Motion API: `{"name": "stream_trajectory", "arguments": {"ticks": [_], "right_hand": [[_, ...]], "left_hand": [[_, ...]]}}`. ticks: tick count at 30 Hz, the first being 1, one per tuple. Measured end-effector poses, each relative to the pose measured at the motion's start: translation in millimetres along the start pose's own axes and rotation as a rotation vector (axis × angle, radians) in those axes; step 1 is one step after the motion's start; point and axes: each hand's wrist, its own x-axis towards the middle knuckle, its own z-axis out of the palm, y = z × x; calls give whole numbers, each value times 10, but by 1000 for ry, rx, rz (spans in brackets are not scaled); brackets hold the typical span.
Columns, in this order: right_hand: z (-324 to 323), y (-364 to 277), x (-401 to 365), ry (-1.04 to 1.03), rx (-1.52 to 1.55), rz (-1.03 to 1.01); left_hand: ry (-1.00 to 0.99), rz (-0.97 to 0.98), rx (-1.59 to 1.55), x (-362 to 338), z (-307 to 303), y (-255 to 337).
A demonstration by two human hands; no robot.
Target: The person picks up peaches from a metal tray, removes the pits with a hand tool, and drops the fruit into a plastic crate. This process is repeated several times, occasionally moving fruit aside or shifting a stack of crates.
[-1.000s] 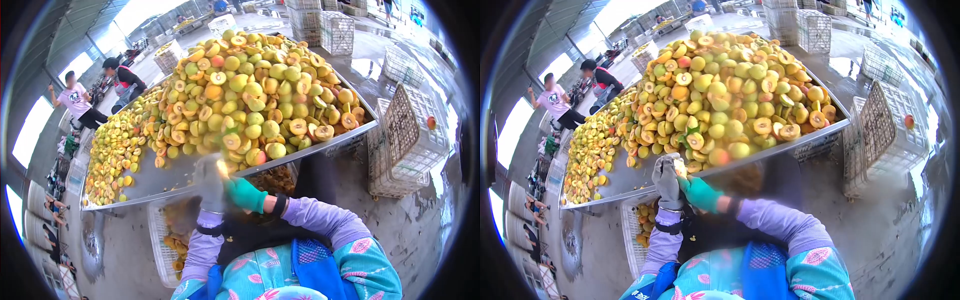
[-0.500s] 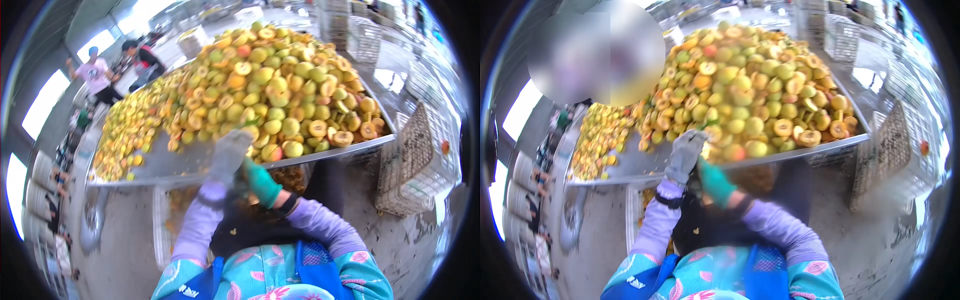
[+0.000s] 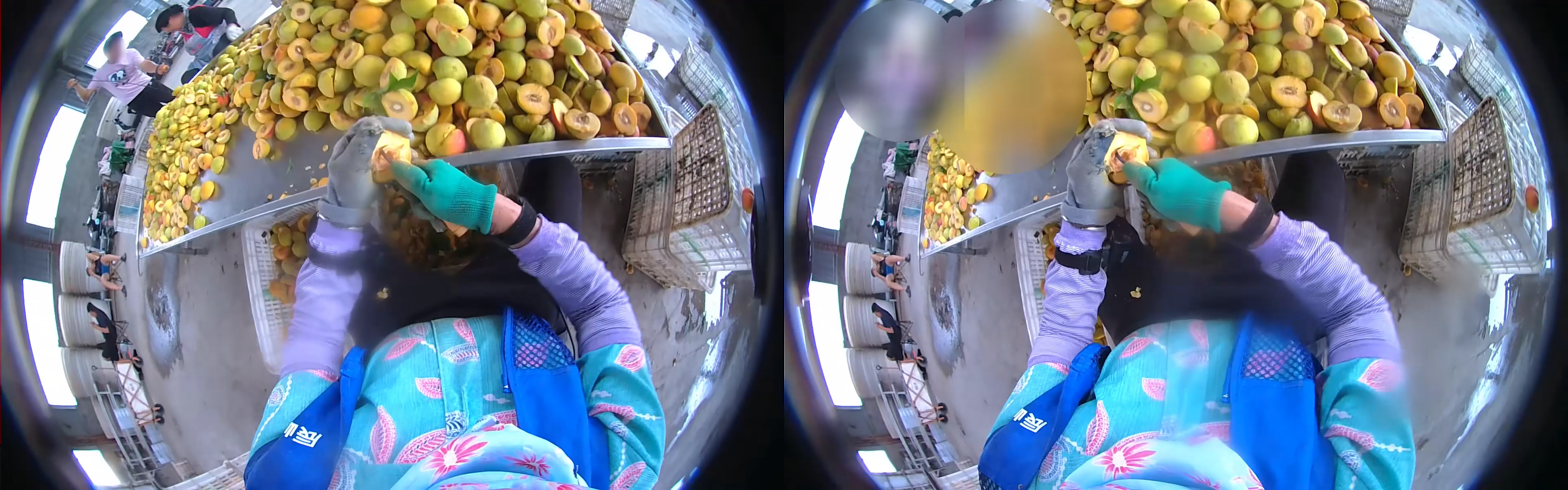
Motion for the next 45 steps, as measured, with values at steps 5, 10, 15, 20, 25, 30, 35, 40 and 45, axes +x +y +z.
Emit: {"name": "stream_trajectory", "arguments": {"ticks": [5,10,15,20,25,30,35,40,45], "right_hand": [[230,537,280,226,-35,-494],[90,185,324,-54,339,45],[121,451,689,-300,918,127],[-27,218,457,-263,527,72],[52,68,446,-190,524,-24],[36,-6,465,-495,1008,66],[43,218,549,-393,951,136],[259,106,454,-165,644,47],[218,21,435,-611,1144,118]], "left_hand": [[205,32,-53,43,240,-70],[-311,668,1341,398,-308,-222],[-6,119,718,479,-151,-268],[-265,287,927,564,-285,-317],[28,-81,458,528,98,115],[-222,32,299,692,-130,-61],[-312,-157,321,691,-177,84],[-138,-182,3,524,-180,37],[-154,455,926,502,-234,51]]}}
